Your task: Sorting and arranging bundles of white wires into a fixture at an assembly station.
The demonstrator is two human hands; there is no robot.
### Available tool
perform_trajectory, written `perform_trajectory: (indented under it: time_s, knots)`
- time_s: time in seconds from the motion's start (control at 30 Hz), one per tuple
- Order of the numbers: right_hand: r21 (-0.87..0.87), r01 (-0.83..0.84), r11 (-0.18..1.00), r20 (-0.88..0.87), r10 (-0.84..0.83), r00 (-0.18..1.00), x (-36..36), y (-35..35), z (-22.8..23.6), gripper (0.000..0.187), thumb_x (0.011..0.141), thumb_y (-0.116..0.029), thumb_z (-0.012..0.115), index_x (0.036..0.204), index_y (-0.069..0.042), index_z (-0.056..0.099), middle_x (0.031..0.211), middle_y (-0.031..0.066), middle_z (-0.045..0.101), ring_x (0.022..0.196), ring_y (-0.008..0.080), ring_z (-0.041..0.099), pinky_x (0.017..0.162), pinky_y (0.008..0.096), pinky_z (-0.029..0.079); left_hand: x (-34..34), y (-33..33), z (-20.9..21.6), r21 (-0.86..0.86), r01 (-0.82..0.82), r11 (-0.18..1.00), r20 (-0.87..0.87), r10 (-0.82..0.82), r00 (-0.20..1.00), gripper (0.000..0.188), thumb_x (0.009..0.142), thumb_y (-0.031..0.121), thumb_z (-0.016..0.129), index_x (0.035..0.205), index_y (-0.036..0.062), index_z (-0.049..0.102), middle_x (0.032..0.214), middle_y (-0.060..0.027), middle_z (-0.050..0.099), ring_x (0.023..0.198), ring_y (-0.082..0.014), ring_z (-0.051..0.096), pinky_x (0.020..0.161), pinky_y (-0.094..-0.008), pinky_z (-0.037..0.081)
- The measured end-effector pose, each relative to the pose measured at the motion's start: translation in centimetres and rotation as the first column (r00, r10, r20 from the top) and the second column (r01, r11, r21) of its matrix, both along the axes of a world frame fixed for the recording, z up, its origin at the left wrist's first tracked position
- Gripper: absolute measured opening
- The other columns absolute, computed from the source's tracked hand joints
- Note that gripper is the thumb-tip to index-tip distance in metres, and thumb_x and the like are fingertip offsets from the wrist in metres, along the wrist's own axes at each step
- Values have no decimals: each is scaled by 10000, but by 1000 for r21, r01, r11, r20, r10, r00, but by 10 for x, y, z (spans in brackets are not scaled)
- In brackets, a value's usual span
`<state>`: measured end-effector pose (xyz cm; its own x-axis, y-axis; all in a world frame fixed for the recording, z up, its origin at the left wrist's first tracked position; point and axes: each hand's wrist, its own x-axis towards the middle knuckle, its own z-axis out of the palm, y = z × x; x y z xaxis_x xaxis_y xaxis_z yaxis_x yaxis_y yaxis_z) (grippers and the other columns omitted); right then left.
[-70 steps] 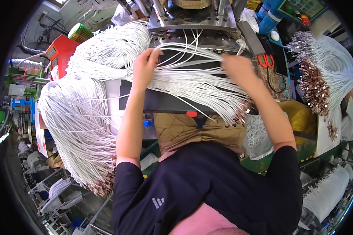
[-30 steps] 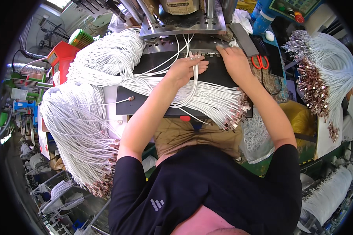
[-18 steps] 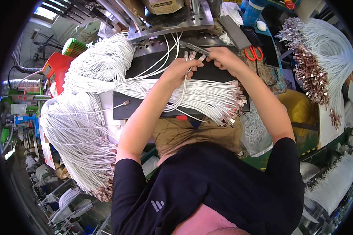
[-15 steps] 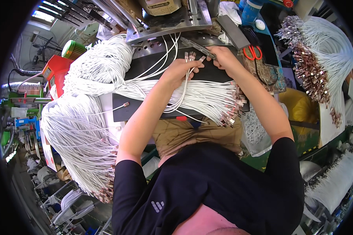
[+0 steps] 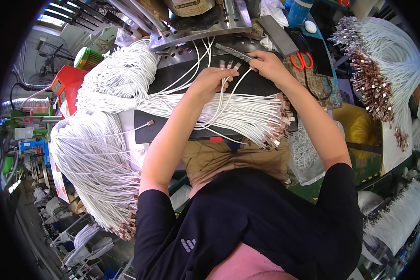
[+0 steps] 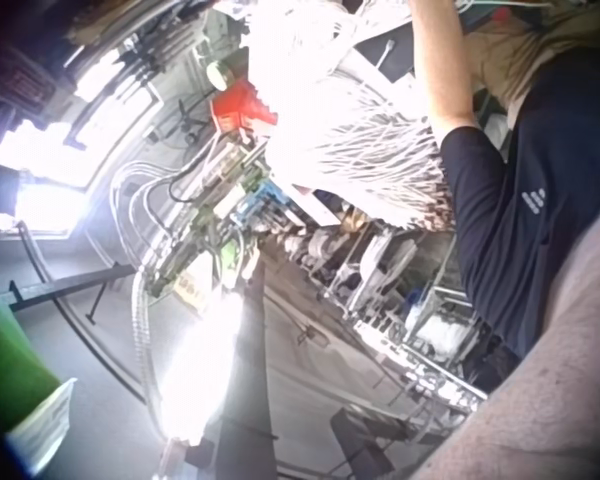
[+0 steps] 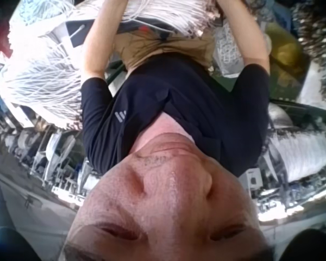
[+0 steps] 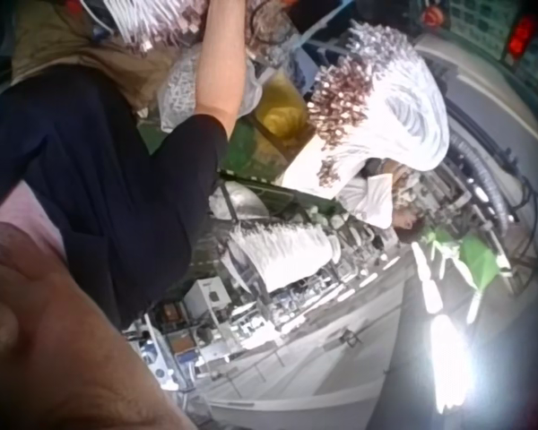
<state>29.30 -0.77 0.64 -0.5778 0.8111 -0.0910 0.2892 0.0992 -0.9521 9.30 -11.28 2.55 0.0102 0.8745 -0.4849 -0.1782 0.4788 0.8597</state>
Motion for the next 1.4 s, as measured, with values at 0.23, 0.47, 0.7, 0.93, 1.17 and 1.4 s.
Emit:
perform_trajectory:
  time_s: [0.23,0.47,0.7,0.93,1.17,1.4]
  knots:
    - [64,-115,991,-16,116,993,0,-1,-16,395,844,-219,665,1173,0,668,940,106,722,831,172,661,781,300,500,10,2,2,27,60,998,-49,-59,997,243,912,239,697,988,10,725,737,39,596,610,-75,526,586,-213,415]
    - [58,-23,998,9,22,1000,9,-6,10,487,802,-344,767,1140,-1,689,905,99,723,803,154,659,752,295,492,-10,-2,-2,5,40,999,-75,-39,996,238,905,250,706,962,20,734,736,23,618,628,-82,574,598,-210,434]
    - [43,-246,968,109,240,965,10,-8,15,455,829,-222,789,1169,45,648,1013,89,710,893,117,631,800,264,480,1,2,1,-49,136,989,-219,-144,965,292,897,298,726,981,19,743,744,4,637,647,-93,605,611,-214,460]
    - [86,-133,987,43,130,991,14,-2,15,434,812,-267,797,1121,12,675,939,73,714,839,104,627,754,264,477,-23,-5,2,0,-104,995,-79,103,991,326,923,326,700,979,9,749,688,28,590,598,-71,549,555,-210,410]
    - [-28,-285,958,13,285,958,16,-9,19,385,838,-257,780,1105,0,673,908,45,696,817,69,594,741,252,463,-27,1,11,-123,235,964,-221,-257,941,371,951,375,654,989,19,755,664,45,560,578,-63,519,556,-207,418]
    - [108,-261,959,307,217,926,15,-12,36,308,885,-277,721,1066,-32,670,877,84,675,779,137,613,720,299,473,-15,-4,27,-64,291,955,-706,-249,663,372,942,411,645,940,61,771,776,-34,689,681,-172,665,603,-292,497]
